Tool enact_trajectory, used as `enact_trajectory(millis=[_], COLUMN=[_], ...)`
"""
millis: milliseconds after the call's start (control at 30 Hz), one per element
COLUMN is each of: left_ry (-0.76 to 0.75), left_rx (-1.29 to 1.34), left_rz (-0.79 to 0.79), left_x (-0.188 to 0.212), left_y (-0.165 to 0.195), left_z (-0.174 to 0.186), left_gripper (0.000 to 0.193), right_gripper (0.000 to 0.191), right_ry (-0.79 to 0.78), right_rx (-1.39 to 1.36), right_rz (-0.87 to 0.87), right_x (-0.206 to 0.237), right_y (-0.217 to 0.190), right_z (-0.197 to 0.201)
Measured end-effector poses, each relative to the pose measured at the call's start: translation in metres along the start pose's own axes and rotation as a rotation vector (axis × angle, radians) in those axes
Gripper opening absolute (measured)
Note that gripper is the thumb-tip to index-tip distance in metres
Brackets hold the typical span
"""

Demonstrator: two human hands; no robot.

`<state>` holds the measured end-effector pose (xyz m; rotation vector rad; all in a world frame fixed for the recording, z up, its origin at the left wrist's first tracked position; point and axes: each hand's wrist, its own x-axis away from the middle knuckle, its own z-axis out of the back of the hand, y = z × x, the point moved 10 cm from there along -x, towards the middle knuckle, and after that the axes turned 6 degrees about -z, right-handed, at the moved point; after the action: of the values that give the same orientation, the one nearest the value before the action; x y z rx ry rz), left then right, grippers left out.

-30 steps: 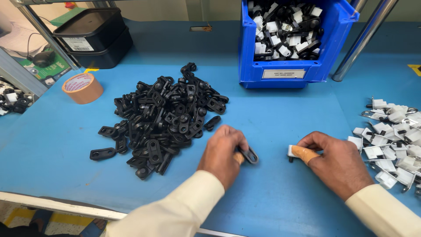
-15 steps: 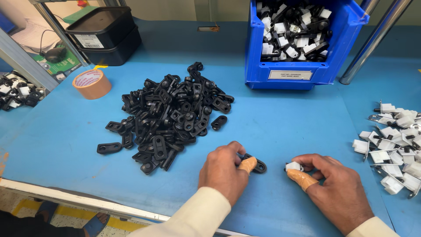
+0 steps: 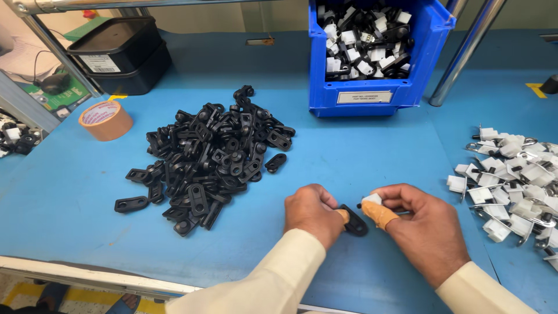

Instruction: The person sits at a factory workbench assembling small plastic parts. They pick a black plastic bracket and a white plastic fitting, press the fitting into the bracket by hand, and place the assembled unit aside, repeating the cycle with new parts from the piles and bin on the bench.

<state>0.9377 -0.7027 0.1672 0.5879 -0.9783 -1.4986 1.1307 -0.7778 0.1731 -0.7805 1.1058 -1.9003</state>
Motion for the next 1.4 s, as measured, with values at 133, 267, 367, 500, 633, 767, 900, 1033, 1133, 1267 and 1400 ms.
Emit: enact_trajectory(millis=[133, 267, 367, 500, 633, 767, 900, 1033, 1133, 1267, 1400], left_ry=[-0.042, -0.177, -0.391, -0.508, -0.462, -0.395, -0.402, -0.388, -0.384, -0.358, -0.339], left_rx=[-0.119, -0.447, -0.449, -0.375, -0.142, 0.071, 0.150, 0.195, 0.226, 0.126, 0.208], left_rz=[-0.034, -0.049, 0.128, 0.161, 0.190, 0.275, 0.284, 0.291, 0.281, 0.195, 0.224], left_x=[0.002, -0.002, -0.002, -0.006, -0.011, -0.018, -0.028, -0.029, -0.020, -0.007, 0.009], left_y=[0.014, 0.036, 0.033, 0.036, 0.028, 0.013, 0.004, -0.006, -0.010, -0.006, -0.007], left_z=[-0.009, -0.008, -0.016, -0.021, -0.022, -0.027, -0.038, -0.044, -0.049, -0.046, -0.042], left_gripper=[0.021, 0.026, 0.025, 0.021, 0.012, 0.011, 0.009, 0.007, 0.011, 0.013, 0.011], right_gripper=[0.027, 0.032, 0.031, 0.035, 0.031, 0.034, 0.030, 0.028, 0.032, 0.031, 0.042], right_ry=[-0.026, 0.012, 0.038, 0.123, 0.152, 0.157, 0.078, -0.022, -0.091, -0.152, -0.201], right_rx=[0.002, 0.103, 0.182, 0.319, 0.374, 0.417, 0.370, 0.496, 0.535, 0.420, 0.365], right_rz=[0.027, 0.074, 0.114, 0.282, 0.403, 0.541, 0.692, 0.532, 0.351, 0.264, 0.086], right_x=[-0.001, 0.001, 0.005, 0.012, 0.015, 0.017, 0.020, 0.002, -0.005, -0.004, -0.009], right_y=[0.001, -0.007, -0.016, -0.038, -0.049, -0.059, -0.071, -0.059, -0.042, -0.038, -0.022], right_z=[-0.007, -0.008, -0.008, -0.007, -0.011, -0.010, -0.011, -0.014, -0.012, -0.010, -0.011])
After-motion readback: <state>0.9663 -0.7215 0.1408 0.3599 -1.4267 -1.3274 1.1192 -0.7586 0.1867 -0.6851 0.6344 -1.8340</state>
